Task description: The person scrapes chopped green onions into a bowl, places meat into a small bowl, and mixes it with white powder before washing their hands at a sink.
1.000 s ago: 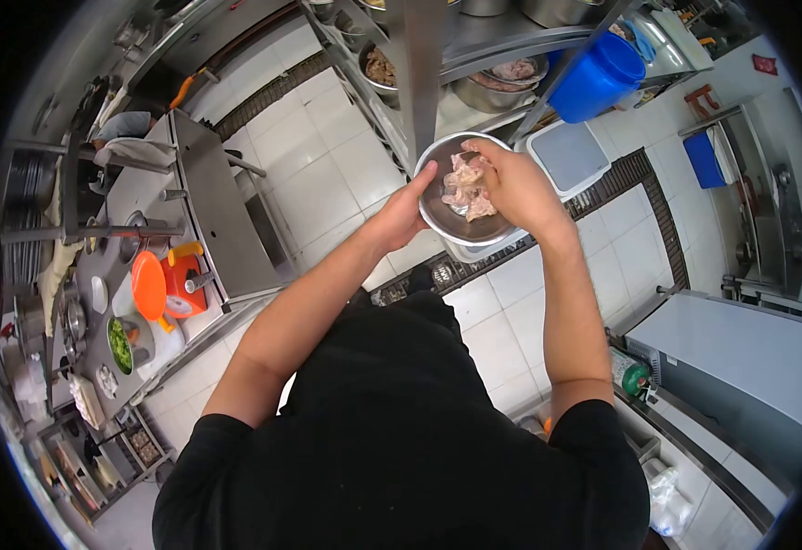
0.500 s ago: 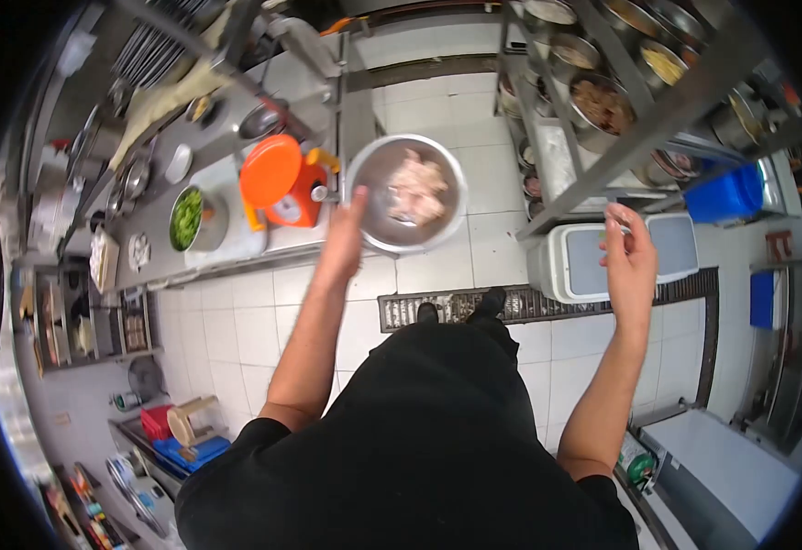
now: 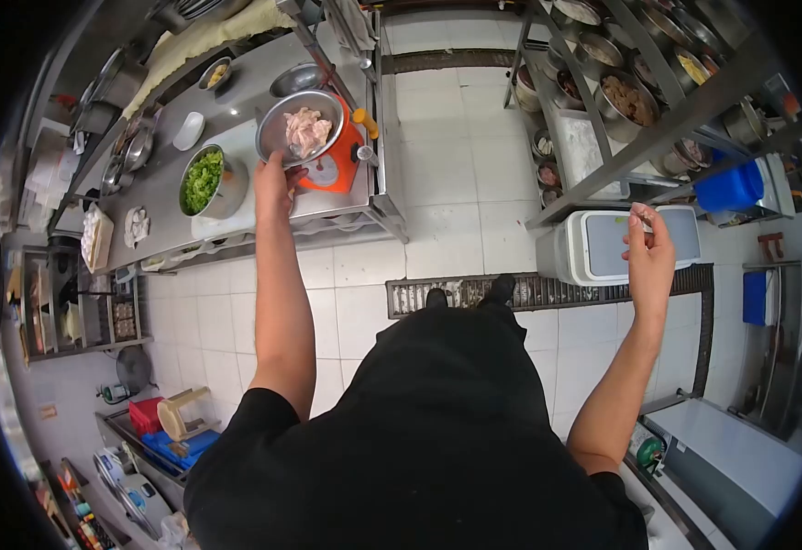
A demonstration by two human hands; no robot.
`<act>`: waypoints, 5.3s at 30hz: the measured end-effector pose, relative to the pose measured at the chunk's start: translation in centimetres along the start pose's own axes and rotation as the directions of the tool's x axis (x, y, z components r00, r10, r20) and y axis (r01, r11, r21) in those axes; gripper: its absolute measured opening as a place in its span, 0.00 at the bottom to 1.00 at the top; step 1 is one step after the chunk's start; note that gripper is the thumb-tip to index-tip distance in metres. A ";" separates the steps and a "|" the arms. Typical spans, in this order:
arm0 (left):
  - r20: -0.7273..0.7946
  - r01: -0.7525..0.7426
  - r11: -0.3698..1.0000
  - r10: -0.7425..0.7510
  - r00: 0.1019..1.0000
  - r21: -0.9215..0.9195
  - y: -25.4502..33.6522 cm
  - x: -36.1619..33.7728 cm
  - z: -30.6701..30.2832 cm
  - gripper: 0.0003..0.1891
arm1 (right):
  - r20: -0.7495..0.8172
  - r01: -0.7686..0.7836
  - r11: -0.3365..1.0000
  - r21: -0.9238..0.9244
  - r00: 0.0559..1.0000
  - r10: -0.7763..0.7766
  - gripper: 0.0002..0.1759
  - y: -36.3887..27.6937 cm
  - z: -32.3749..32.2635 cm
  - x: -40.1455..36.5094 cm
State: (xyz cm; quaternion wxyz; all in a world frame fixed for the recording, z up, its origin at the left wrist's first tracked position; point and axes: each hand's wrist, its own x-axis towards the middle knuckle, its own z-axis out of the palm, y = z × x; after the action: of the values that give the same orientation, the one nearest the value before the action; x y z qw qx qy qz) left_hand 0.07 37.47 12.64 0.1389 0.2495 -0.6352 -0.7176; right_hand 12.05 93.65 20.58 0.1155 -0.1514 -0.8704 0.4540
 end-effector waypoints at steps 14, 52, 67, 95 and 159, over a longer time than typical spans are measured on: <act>-0.021 0.039 0.997 -0.041 0.999 -0.063 -0.8 1.2 -1.7 0.26 | -0.103 -0.049 0.998 -0.027 0.994 0.046 0.20 1.6 -1.5 -3.6; 0.178 0.120 0.987 -0.137 0.974 0.103 -4.0 -12.7 7.3 0.24 | -0.334 -0.186 0.923 -0.337 0.940 0.068 0.13 18.4 -13.0 25.9; 0.289 0.211 0.915 -0.317 0.903 0.344 -7.6 -25.7 32.4 0.18 | 0.141 0.243 0.518 -0.820 0.963 -0.229 0.18 22.6 -13.0 43.6; 0.706 -0.109 0.893 -0.264 0.657 0.436 -11.7 -29.1 48.9 0.14 | 0.495 0.342 0.936 0.089 0.800 -0.339 0.16 14.1 -14.0 21.0; 0.741 -0.919 0.386 0.595 0.311 0.076 38.1 -31.7 76.4 0.37 | -0.089 -0.255 0.856 0.450 0.941 0.327 0.18 29.0 -27.3 13.5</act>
State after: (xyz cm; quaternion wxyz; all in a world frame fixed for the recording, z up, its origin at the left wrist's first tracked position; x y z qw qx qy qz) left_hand -18.74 112.30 61.00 0.1940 -0.3147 -0.8379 -0.4016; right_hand 13.40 134.97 12.82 0.1465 -0.2887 -0.7024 0.6339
